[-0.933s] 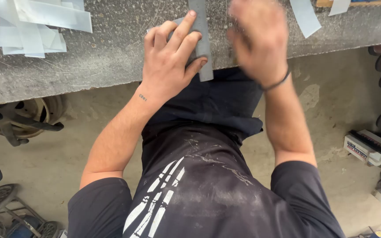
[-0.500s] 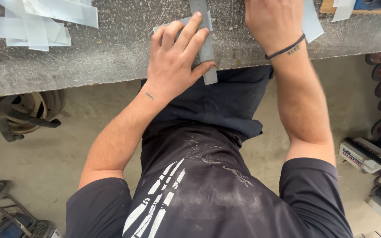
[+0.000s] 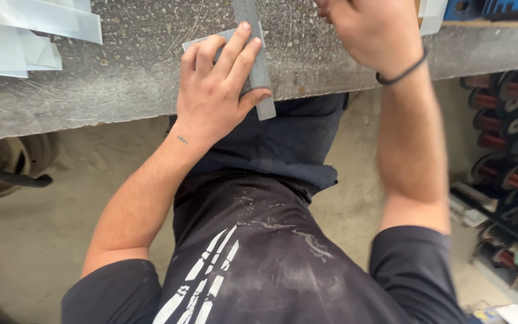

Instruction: Measuring and marking white plastic strips using a ruler and a metal scriber on a workbench.

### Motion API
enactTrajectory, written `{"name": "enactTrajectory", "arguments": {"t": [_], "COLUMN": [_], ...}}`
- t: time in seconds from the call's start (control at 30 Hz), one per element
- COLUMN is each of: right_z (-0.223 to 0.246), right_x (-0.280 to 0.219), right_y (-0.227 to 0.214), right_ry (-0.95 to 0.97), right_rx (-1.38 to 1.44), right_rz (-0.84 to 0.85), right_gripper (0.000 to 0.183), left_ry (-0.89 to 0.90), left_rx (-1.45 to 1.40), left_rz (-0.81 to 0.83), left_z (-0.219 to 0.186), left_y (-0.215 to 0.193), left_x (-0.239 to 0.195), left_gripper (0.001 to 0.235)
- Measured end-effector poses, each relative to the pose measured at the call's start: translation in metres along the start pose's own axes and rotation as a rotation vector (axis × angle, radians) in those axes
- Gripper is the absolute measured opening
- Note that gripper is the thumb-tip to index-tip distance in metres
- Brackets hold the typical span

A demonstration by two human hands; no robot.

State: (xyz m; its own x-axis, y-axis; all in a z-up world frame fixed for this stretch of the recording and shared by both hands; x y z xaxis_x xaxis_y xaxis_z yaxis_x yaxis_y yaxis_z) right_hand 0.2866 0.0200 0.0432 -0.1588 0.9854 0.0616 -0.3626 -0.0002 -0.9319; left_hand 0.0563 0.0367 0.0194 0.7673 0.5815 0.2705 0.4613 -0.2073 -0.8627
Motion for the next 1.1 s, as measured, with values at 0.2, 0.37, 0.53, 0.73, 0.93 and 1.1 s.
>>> {"name": "enactTrajectory", "arguments": {"t": [0.2,0.37,0.53,0.73,0.93,1.1], "right_z": [0.019,0.026,0.031,0.029,0.030,0.020], "right_x": [-0.006,-0.005,0.002,-0.001,0.001,-0.006], "right_y": [0.046,0.059,0.055,0.058,0.059,0.068], "right_ry": [0.176,0.239,0.203,0.157,0.138,0.136], "right_rx": [1.102,0.936,0.841,0.814,0.818,0.807], "right_rz": [-0.226,-0.299,-0.275,-0.312,-0.326,-0.327], "right_gripper": [0.010,0.010,0.012,0.017,0.016,0.017], "left_ry": [0.021,0.000,-0.004,-0.016,-0.006,-0.007], "left_rx": [0.035,0.015,0.005,-0.009,-0.014,-0.007], "left_rz": [-0.002,-0.009,-0.010,0.009,0.012,0.019], "left_z": [0.001,0.002,0.002,0.002,0.003,0.004], "left_y": [0.007,0.008,0.006,0.009,0.009,0.009], "left_x": [-0.009,-0.011,-0.010,-0.010,-0.010,-0.011], "left_gripper": [0.076,0.082,0.081,0.081,0.083,0.083]}}
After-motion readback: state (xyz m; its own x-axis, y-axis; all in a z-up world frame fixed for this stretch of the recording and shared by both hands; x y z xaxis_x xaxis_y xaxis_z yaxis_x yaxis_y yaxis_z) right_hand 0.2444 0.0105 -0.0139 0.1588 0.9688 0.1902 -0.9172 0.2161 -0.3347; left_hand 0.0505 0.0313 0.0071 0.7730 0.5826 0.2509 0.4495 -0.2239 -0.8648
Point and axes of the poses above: each hand's wrist, its own x-axis towards the middle knuckle, its own y-axis out of the palm, z = x × y, the point moved 7 cm from there along x, towards the middle knuckle, and after that the axes turned 2 degrees about z, right-handed, at the moved point
